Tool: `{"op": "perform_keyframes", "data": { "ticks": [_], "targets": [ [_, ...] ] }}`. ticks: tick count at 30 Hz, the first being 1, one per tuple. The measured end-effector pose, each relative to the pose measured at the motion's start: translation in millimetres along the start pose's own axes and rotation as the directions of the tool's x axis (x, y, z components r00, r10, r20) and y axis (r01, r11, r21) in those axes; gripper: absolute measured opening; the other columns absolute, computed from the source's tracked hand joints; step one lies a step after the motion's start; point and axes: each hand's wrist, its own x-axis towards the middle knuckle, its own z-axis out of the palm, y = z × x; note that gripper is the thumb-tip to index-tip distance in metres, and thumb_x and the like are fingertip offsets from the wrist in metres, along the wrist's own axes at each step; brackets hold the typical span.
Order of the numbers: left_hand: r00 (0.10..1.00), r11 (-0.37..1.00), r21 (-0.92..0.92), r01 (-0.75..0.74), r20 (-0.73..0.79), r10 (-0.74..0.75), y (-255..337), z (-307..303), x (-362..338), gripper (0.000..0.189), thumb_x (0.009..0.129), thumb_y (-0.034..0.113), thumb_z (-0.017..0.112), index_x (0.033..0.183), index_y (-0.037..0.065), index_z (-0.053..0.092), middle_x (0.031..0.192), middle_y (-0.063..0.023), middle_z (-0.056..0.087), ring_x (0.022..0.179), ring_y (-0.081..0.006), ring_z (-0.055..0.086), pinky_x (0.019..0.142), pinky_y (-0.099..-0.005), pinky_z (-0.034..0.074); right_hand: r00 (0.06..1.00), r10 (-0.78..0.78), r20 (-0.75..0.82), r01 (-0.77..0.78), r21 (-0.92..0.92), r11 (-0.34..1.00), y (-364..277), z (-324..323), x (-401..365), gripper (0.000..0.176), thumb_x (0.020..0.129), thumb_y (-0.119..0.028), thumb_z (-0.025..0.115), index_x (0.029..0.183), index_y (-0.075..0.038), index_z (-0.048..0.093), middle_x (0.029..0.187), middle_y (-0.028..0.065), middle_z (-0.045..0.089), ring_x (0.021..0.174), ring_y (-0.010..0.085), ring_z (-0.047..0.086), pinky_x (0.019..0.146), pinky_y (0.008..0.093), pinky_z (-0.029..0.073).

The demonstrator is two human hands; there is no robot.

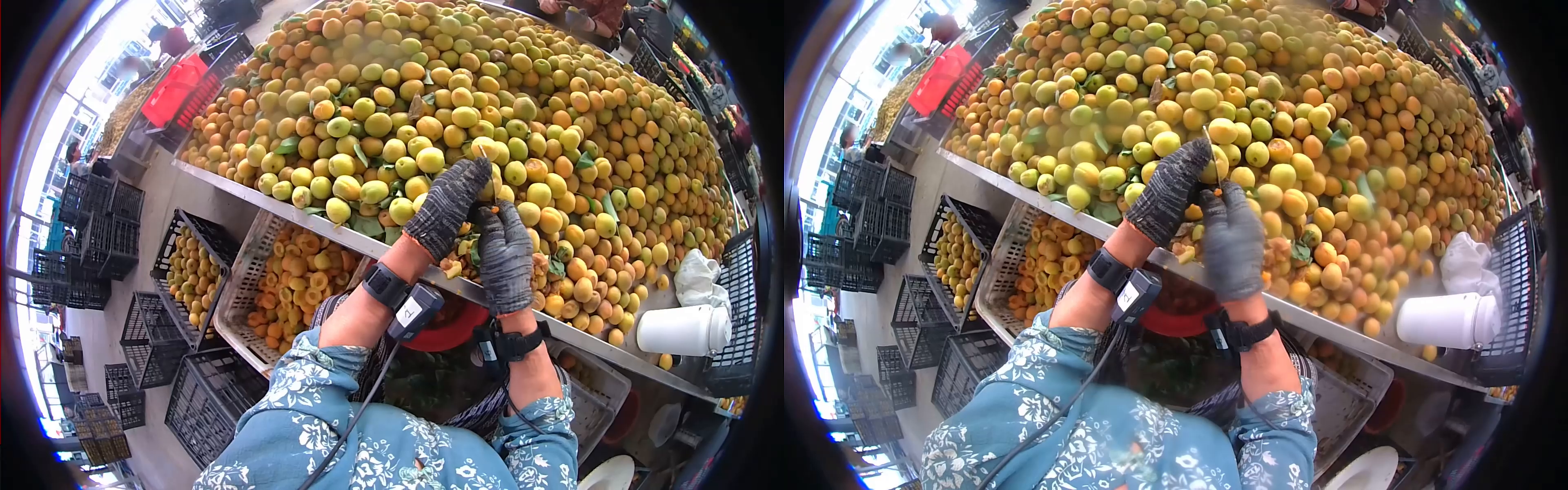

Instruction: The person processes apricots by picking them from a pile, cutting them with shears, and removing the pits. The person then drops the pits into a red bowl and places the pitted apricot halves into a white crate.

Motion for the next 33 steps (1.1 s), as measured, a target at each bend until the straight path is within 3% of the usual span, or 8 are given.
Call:
{"op": "perform_keyframes", "data": {
  "ticks": [6, 8, 12, 14, 15, 19, 21, 33],
  "targets": [
    [0.998, 0.999, 0.034, 0.010, 0.065, -0.013, -5, -3, -3, 0.044, 0.087, 0.001, 0.045, 0.131, 0.002, 0.047, 0.120, -0.0190, 0.056, 0.113, -0.0337, 0.053, 0.097, -0.0419, 0.042, 0.997, -0.074, -0.009, 0.068, -0.296, 0.953, -11, 4, -1, 0.027, 0.094, -0.016, 0.055, 0.108, 0.005, 0.060, 0.091, 0.0136, 0.067, 0.085, 0.0188, 0.063, 0.078, 0.0309, 0.049],
    [0.905, 0.783, -0.463, 0.415, 0.123, -0.406, -11, 5, -7, 0.035, 0.092, 0.008, 0.048, 0.126, 0.002, 0.051, 0.116, -0.0155, 0.057, 0.110, -0.0283, 0.054, 0.096, -0.0378, 0.042, 0.994, 0.092, 0.055, -0.098, 0.105, 0.990, -17, 5, -2, 0.026, 0.094, -0.016, 0.055, 0.108, 0.004, 0.060, 0.090, 0.0097, 0.066, 0.082, 0.0160, 0.061, 0.075, 0.0287, 0.049],
    [0.975, 0.872, -0.443, 0.210, 0.030, -0.219, 21, -17, 15, 0.029, 0.095, 0.022, 0.053, 0.116, 0.003, 0.056, 0.105, -0.0084, 0.059, 0.099, -0.0178, 0.057, 0.087, -0.0312, 0.045, 0.995, 0.098, 0.036, -0.103, 0.220, 0.970, 5, 4, 1, 0.025, 0.095, -0.016, 0.054, 0.109, 0.003, 0.061, 0.091, 0.0043, 0.065, 0.080, 0.0103, 0.058, 0.071, 0.0237, 0.048],
    [0.720, 0.345, -0.671, 0.656, 0.418, -0.554, 21, -19, 22, 0.032, 0.097, 0.031, 0.053, 0.118, 0.008, 0.057, 0.103, 0.0002, 0.059, 0.096, -0.0067, 0.054, 0.083, -0.0244, 0.046, 0.986, 0.152, 0.072, -0.167, 0.317, 0.934, 2, -2, 7, 0.021, 0.094, -0.015, 0.055, 0.103, 0.003, 0.061, 0.084, 0.0092, 0.063, 0.072, 0.0140, 0.055, 0.065, 0.0278, 0.046],
    [0.723, 0.365, -0.666, 0.651, 0.398, -0.564, 21, -18, 22, 0.033, 0.095, 0.034, 0.055, 0.114, 0.008, 0.058, 0.098, 0.0013, 0.057, 0.090, -0.0058, 0.054, 0.078, -0.0227, 0.046, 0.934, -0.356, -0.022, 0.349, -0.159, 0.924, 38, 4, 10, 0.020, 0.093, -0.015, 0.056, 0.100, 0.002, 0.062, 0.083, 0.0107, 0.062, 0.073, 0.0165, 0.056, 0.066, 0.0288, 0.046],
    [0.747, 0.363, -0.715, 0.598, 0.332, -0.576, 14, -10, 17, 0.032, 0.097, 0.030, 0.053, 0.118, 0.006, 0.056, 0.102, -0.0004, 0.059, 0.093, -0.0079, 0.055, 0.083, -0.0244, 0.046, 0.988, -0.138, -0.063, 0.145, 0.131, 0.981, 22, 4, 4, 0.019, 0.092, -0.015, 0.058, 0.098, 0.002, 0.062, 0.082, 0.0115, 0.063, 0.072, 0.0182, 0.056, 0.066, 0.0297, 0.046],
    [0.981, 0.981, -0.142, 0.132, -0.123, -0.149, 9, -9, 12, 0.025, 0.096, 0.013, 0.048, 0.115, 0.001, 0.057, 0.100, -0.0101, 0.062, 0.095, -0.0242, 0.060, 0.087, -0.0331, 0.048, 0.996, 0.062, 0.070, -0.063, 0.020, 0.998, -1, -1, -3, 0.029, 0.098, -0.015, 0.051, 0.119, 0.003, 0.055, 0.096, 0.0026, 0.064, 0.082, 0.0046, 0.056, 0.068, 0.0187, 0.047],
    [0.935, 0.857, -0.379, 0.350, 0.078, -0.347, 27, -13, 27, 0.024, 0.097, 0.016, 0.047, 0.111, 0.001, 0.059, 0.100, -0.0141, 0.063, 0.091, -0.0252, 0.062, 0.080, -0.0316, 0.049, 0.992, -0.118, -0.033, 0.118, -0.013, 0.993, 30, 1, 8, 0.023, 0.094, -0.014, 0.055, 0.109, 0.003, 0.059, 0.088, 0.0066, 0.063, 0.073, 0.0126, 0.056, 0.062, 0.0254, 0.045]
  ]
}}
